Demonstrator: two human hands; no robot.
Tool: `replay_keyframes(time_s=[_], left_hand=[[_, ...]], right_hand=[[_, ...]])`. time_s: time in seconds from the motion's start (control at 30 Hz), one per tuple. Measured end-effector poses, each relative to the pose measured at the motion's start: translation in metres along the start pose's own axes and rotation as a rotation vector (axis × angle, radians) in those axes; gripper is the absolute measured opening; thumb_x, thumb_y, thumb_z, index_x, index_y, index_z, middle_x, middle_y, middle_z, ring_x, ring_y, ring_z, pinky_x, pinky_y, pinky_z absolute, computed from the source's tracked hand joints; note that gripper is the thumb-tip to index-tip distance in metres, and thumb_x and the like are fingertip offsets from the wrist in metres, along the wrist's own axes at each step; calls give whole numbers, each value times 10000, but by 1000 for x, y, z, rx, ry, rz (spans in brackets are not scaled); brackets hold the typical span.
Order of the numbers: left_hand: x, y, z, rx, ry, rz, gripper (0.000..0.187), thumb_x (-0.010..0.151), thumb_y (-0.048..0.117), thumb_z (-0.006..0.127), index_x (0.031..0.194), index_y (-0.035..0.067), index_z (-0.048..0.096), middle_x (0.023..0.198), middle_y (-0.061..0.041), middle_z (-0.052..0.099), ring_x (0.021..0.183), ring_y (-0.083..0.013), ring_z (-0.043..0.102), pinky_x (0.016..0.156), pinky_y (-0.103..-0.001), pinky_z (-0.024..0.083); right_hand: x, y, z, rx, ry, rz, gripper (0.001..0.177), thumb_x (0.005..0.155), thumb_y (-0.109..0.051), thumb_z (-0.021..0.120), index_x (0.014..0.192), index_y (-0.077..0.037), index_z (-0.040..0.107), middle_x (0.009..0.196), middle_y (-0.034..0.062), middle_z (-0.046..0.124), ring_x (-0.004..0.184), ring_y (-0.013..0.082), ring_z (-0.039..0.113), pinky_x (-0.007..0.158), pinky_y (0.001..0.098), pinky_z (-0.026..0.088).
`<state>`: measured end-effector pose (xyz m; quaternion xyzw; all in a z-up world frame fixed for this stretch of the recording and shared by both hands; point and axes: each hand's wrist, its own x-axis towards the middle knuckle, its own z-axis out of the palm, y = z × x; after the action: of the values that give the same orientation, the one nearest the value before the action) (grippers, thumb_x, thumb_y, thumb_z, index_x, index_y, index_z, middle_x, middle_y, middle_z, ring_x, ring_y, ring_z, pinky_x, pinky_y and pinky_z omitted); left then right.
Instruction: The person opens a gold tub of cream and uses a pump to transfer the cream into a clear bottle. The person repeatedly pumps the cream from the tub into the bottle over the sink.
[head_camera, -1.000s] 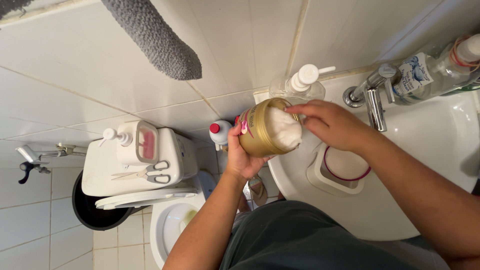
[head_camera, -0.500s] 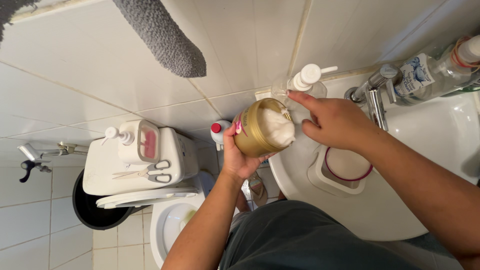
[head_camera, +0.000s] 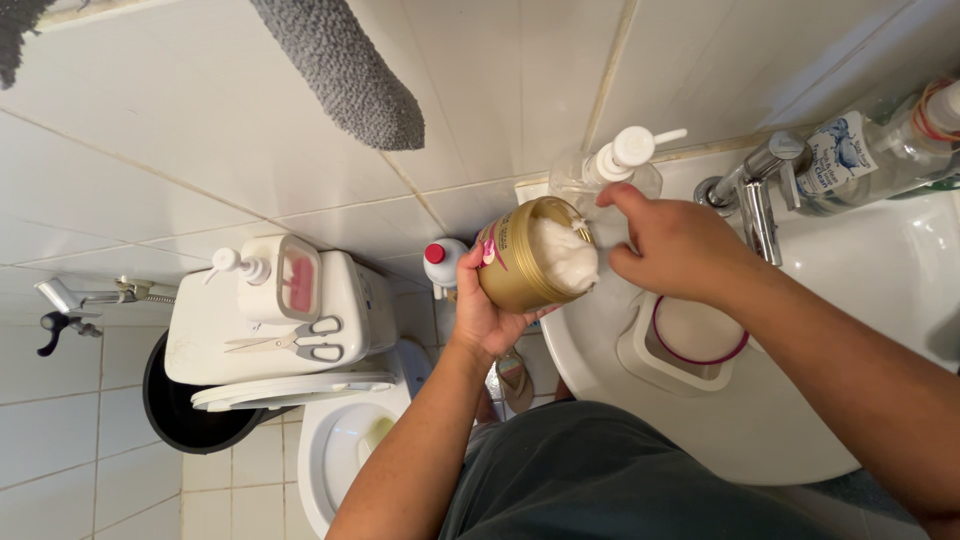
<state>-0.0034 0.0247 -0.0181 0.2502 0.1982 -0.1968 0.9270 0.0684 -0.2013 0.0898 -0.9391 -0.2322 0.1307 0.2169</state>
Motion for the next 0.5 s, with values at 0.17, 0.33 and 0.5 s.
replay_keyframes(time_s=[0.17,0.33,0.5], left_hand=[[0,1,3,9,-8,-20,812,853,690,436,1477,175,500,1484,-126,545,1338,-363,535,1090,-625,401],[-5,4,10,-26,-74,-56,845,839,706,424,1493,176,489,1505,-134,531,1354,-377,524,1098,-638,389],[-10,6,14,-116,-46,-68,892,813,757,424,1505,196,473,1535,-139,490,1369,-403,484,1085,-625,380]], right_hand=[[-7,10,-2,591,-228,77,582,792,-30,570,1355,-178,553,648,19,586,542,138,557,499,299,460],[-5,24,-3,883,-397,98,638,783,25,510,1378,-192,586,653,-3,536,513,102,530,450,248,429],[-12,36,4,672,-311,-72,703,761,51,546,1413,-205,607,672,-20,562,588,77,542,546,218,476]])
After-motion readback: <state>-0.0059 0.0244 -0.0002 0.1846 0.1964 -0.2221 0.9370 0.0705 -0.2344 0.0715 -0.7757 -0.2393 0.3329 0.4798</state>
